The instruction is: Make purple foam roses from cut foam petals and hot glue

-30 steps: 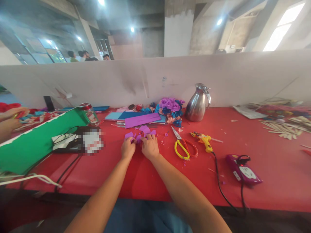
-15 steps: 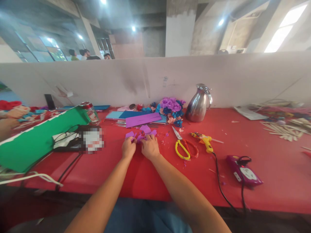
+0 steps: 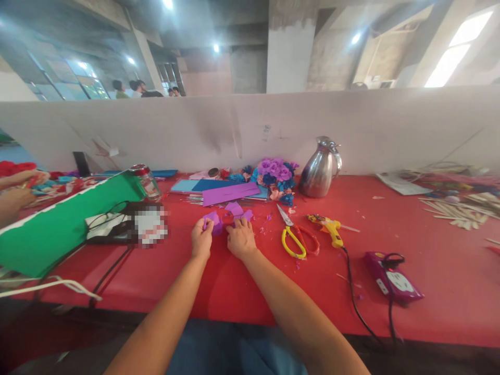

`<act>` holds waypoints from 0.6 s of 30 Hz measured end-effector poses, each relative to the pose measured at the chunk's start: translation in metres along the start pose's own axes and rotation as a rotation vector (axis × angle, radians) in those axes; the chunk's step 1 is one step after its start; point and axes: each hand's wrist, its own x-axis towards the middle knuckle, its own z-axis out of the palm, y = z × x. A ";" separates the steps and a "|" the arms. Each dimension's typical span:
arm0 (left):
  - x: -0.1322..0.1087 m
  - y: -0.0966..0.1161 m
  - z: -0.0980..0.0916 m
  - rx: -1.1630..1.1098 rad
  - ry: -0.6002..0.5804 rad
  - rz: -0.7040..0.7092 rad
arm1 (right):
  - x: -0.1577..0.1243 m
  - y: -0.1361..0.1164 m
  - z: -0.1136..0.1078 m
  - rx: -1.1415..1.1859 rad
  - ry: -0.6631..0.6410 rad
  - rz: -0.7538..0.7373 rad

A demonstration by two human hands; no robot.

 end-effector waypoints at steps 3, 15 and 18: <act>0.000 -0.004 -0.001 -0.026 -0.024 -0.011 | 0.001 0.000 0.003 -0.005 0.036 -0.014; 0.002 -0.011 -0.001 0.134 -0.030 0.005 | 0.000 0.003 0.005 0.151 0.204 0.033; 0.002 -0.010 -0.001 0.125 -0.014 -0.004 | 0.000 0.001 0.001 0.120 0.170 0.046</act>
